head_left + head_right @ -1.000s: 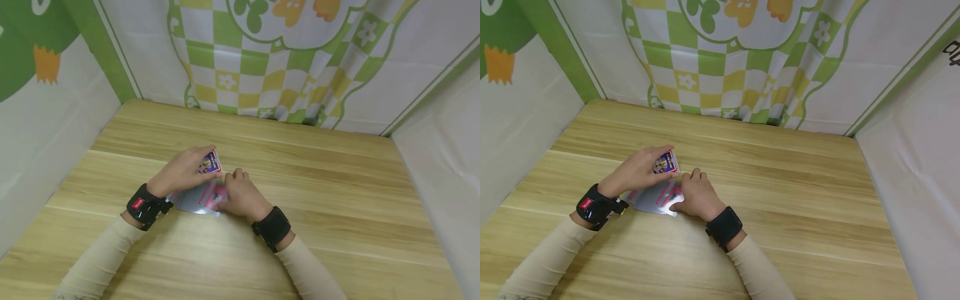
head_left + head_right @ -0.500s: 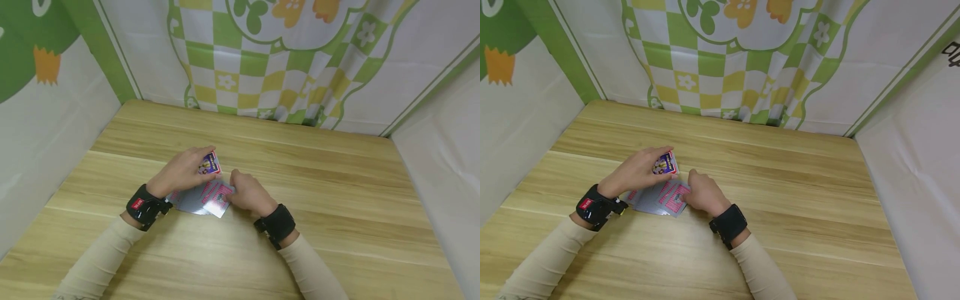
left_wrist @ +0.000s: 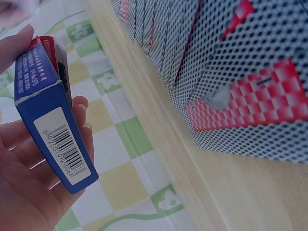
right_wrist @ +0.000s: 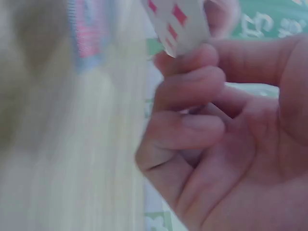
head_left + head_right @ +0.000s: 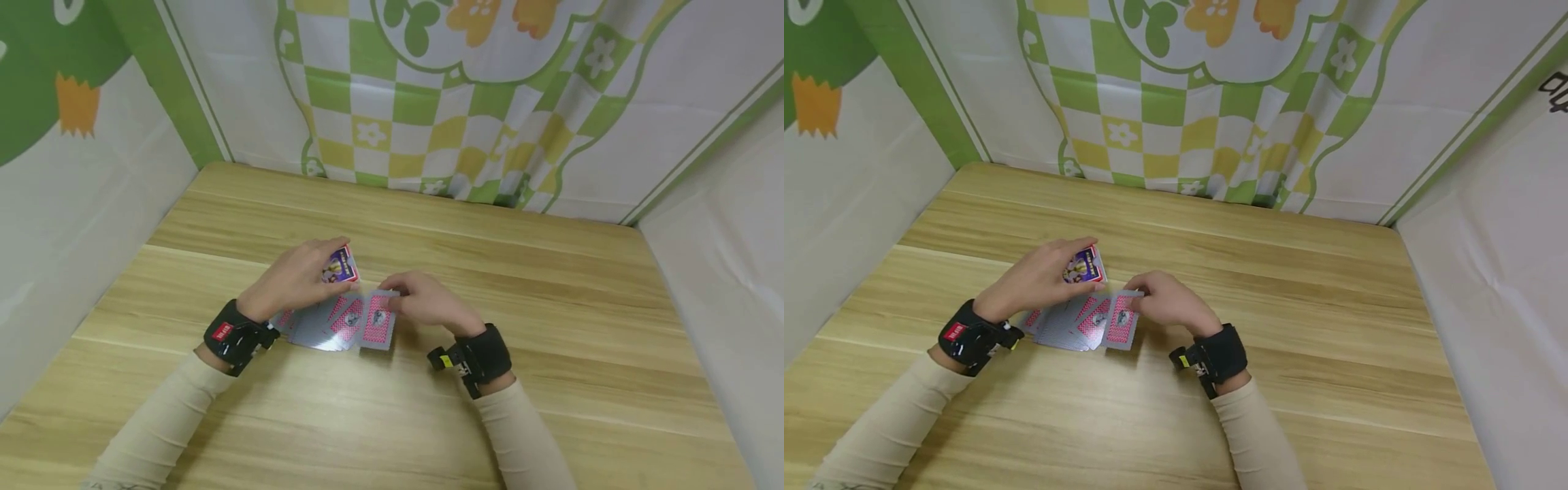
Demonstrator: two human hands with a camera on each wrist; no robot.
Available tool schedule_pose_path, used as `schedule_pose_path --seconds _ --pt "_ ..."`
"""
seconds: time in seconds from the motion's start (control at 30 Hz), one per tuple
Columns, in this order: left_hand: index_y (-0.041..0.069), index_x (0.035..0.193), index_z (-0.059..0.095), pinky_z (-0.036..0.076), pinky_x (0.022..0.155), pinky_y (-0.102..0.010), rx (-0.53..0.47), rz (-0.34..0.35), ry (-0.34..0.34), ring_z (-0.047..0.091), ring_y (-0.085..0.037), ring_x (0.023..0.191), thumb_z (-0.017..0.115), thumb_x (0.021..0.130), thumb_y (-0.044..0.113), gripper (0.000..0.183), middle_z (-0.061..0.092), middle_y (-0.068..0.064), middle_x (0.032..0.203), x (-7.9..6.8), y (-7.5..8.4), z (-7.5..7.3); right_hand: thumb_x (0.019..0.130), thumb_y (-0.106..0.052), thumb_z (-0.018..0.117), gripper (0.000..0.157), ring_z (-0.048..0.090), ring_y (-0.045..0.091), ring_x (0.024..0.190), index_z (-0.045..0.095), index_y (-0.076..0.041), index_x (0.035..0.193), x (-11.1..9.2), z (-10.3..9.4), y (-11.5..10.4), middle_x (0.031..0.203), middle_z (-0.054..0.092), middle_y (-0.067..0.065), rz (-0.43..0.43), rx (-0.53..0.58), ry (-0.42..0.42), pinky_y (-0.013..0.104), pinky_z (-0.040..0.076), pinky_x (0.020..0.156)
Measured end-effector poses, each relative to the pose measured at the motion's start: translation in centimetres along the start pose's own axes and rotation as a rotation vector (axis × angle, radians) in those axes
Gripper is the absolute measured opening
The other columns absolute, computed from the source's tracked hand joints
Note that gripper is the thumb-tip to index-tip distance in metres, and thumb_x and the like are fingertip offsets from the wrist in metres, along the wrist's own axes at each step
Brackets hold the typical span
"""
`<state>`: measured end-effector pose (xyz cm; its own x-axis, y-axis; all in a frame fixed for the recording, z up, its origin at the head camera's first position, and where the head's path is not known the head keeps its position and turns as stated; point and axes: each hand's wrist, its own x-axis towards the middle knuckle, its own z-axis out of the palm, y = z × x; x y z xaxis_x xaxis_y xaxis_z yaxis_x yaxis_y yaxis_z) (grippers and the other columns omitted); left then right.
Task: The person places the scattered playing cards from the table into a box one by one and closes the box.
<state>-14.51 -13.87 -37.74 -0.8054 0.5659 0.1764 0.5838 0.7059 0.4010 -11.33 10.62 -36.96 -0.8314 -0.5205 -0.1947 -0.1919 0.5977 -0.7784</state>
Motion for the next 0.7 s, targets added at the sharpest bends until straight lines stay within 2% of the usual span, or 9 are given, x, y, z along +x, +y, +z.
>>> schedule_pose_path --seconds 0.07,0.13,0.23,0.33,0.5,0.7 --pt "0.003 0.137 0.043 0.048 0.057 -0.031 -0.003 0.011 0.001 0.052 -0.014 0.073 0.064 0.075 0.065 0.090 0.059 -0.008 0.095 0.0 0.0 0.1 0.093 -0.010 0.054 0.023 0.054 0.018 0.076 0.063 -0.010 0.114 -0.3 -0.8 -0.1 0.092 0.062 0.004 0.039 0.111 0.079 0.031 0.044 0.064" --pt "0.003 0.136 0.044 0.049 0.059 -0.032 0.002 0.034 -0.001 0.053 -0.014 0.074 0.068 0.075 0.060 0.087 0.060 -0.007 0.095 0.1 0.0 0.2 0.095 -0.012 0.053 0.024 0.053 0.020 0.075 0.061 -0.010 0.118 -0.5 -1.3 -0.1 0.091 0.061 0.008 0.062 0.208 0.188 0.031 0.042 0.062" --pt "0.002 0.134 0.045 0.050 0.061 -0.033 -0.003 0.076 -0.013 0.054 -0.013 0.076 0.071 0.075 0.055 0.083 0.060 -0.006 0.094 0.1 0.2 0.4 0.097 -0.016 0.053 0.026 0.053 0.023 0.075 0.059 -0.011 0.121 -0.5 -1.6 -0.2 0.089 0.060 0.009 0.068 0.281 0.345 0.030 0.041 0.060" --pt "0.002 0.134 0.046 0.050 0.064 -0.034 -0.026 0.110 -0.031 0.054 -0.013 0.078 0.070 0.076 0.056 0.083 0.060 -0.005 0.095 0.1 0.6 0.5 0.097 -0.018 0.054 0.026 0.056 0.026 0.077 0.059 -0.011 0.122 -0.4 -1.5 -0.2 0.089 0.062 0.009 0.053 0.274 0.433 0.030 0.043 0.060" --pt "0.003 0.134 0.046 0.050 0.064 -0.035 -0.064 0.132 -0.045 0.053 -0.014 0.080 0.067 0.077 0.059 0.083 0.059 -0.004 0.095 0.0 1.2 0.3 0.096 -0.015 0.055 0.026 0.059 0.031 0.080 0.059 -0.008 0.121 0.1 -1.0 0.0 0.088 0.064 0.010 0.005 0.231 0.515 0.033 0.047 0.060" --pt "0.004 0.136 0.044 0.048 0.059 -0.031 -0.066 0.115 -0.052 0.052 -0.012 0.076 0.067 0.078 0.058 0.083 0.058 -0.002 0.093 0.0 1.4 0.1 0.093 -0.009 0.059 0.023 0.059 0.022 0.062 0.060 -0.002 0.115 0.6 0.4 -0.2 0.076 0.065 0.015 -0.098 0.193 0.654 0.030 0.046 0.052"
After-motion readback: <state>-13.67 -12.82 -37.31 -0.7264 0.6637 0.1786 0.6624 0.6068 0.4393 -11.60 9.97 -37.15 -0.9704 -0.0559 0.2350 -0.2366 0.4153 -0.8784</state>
